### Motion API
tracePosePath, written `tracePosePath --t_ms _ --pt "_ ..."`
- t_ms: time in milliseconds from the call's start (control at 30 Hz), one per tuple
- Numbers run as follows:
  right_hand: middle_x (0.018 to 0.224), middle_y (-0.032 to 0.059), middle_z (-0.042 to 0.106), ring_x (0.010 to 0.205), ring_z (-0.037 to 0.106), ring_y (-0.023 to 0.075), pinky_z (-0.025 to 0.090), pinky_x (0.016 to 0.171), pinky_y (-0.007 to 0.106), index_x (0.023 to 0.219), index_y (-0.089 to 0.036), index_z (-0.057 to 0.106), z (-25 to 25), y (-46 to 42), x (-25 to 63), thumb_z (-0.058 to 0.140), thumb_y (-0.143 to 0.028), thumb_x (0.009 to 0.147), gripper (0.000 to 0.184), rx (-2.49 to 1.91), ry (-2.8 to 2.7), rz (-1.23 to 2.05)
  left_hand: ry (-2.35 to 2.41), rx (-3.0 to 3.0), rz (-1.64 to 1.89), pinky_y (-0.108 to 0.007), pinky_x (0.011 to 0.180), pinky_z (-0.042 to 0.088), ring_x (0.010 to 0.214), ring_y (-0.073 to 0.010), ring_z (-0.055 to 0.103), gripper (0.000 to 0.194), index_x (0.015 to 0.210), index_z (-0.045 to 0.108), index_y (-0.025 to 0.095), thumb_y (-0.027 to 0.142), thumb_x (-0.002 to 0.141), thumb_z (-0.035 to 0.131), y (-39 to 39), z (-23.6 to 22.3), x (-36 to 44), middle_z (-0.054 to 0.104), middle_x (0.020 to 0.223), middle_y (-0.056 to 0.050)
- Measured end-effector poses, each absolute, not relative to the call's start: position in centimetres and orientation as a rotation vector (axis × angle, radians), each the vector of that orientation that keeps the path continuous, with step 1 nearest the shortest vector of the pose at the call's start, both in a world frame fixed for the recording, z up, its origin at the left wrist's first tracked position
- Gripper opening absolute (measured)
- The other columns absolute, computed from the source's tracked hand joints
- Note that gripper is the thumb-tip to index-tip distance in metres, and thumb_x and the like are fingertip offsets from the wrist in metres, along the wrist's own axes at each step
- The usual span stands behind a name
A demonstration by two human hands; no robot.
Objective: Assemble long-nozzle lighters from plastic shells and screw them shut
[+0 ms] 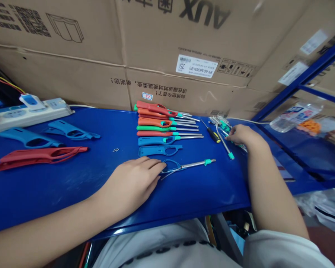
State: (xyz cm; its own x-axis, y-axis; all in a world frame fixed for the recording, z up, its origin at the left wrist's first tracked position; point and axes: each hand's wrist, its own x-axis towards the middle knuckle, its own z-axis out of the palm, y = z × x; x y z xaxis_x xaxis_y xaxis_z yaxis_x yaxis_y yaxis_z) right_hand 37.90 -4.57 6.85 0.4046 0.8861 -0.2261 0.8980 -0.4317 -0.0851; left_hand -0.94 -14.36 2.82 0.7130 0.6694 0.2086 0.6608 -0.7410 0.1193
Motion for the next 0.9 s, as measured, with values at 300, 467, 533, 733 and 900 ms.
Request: tracePosePath --t_ms 300,467,533,733,900 --pt "0.078 0.0129 0.068 0.080 0.066 0.0295 0.047 0.069 0.038 0.069 -0.018 0.063 6.6 -4.1 38.3 0.075 -0.025 0.073 0.014 2.646 1.664 -0.202 1.106 2.841 0.374 -0.047 0.087 0.059 0.106 -0.0295 0.069 0.029 0.123 0.068 0.020 0.023 0.098 0.054 -14.0 2.7 -0.7 0.074 0.118 -0.008" --pt "0.089 0.0116 0.070 0.081 0.064 0.0220 0.047 0.068 0.031 0.086 -0.017 0.065 7.4 -4.7 36.3 0.060 -0.045 0.090 0.029 2.638 2.032 -0.304 1.103 2.810 0.406 -0.047 0.090 0.059 0.108 -0.0286 0.068 0.031 0.126 0.067 0.020 0.025 0.099 0.053 -13.8 2.6 -0.8 0.073 0.119 -0.008" --pt "0.084 0.0087 0.070 0.071 0.061 0.0180 0.046 0.062 0.029 0.086 -0.017 0.065 7.5 -5.2 35.1 0.060 -0.054 0.088 0.037 2.477 2.231 -0.575 1.110 2.794 0.419 -0.047 0.091 0.058 0.109 -0.0285 0.068 0.031 0.126 0.067 0.021 0.026 0.099 0.053 -13.7 2.6 -0.8 0.073 0.120 -0.008" --pt "0.073 0.0043 0.071 0.051 0.055 0.0117 0.045 0.051 0.027 0.080 -0.019 0.066 5.9 -5.5 32.2 0.073 -0.055 0.077 0.037 2.015 2.337 -1.157 1.124 2.747 0.420 -0.046 0.094 0.057 0.110 -0.0276 0.067 0.031 0.126 0.067 0.022 0.028 0.100 0.053 -13.3 2.6 -1.0 0.073 0.120 -0.008" --pt "0.067 0.0020 0.067 0.051 0.057 0.0129 0.046 0.053 0.028 0.075 -0.019 0.062 5.0 -5.5 31.6 0.066 -0.054 0.085 0.036 1.938 2.400 -1.012 1.111 2.754 0.434 -0.046 0.093 0.057 0.109 -0.0275 0.067 0.030 0.126 0.067 0.021 0.028 0.100 0.053 -13.2 2.5 -0.9 0.073 0.118 -0.008"
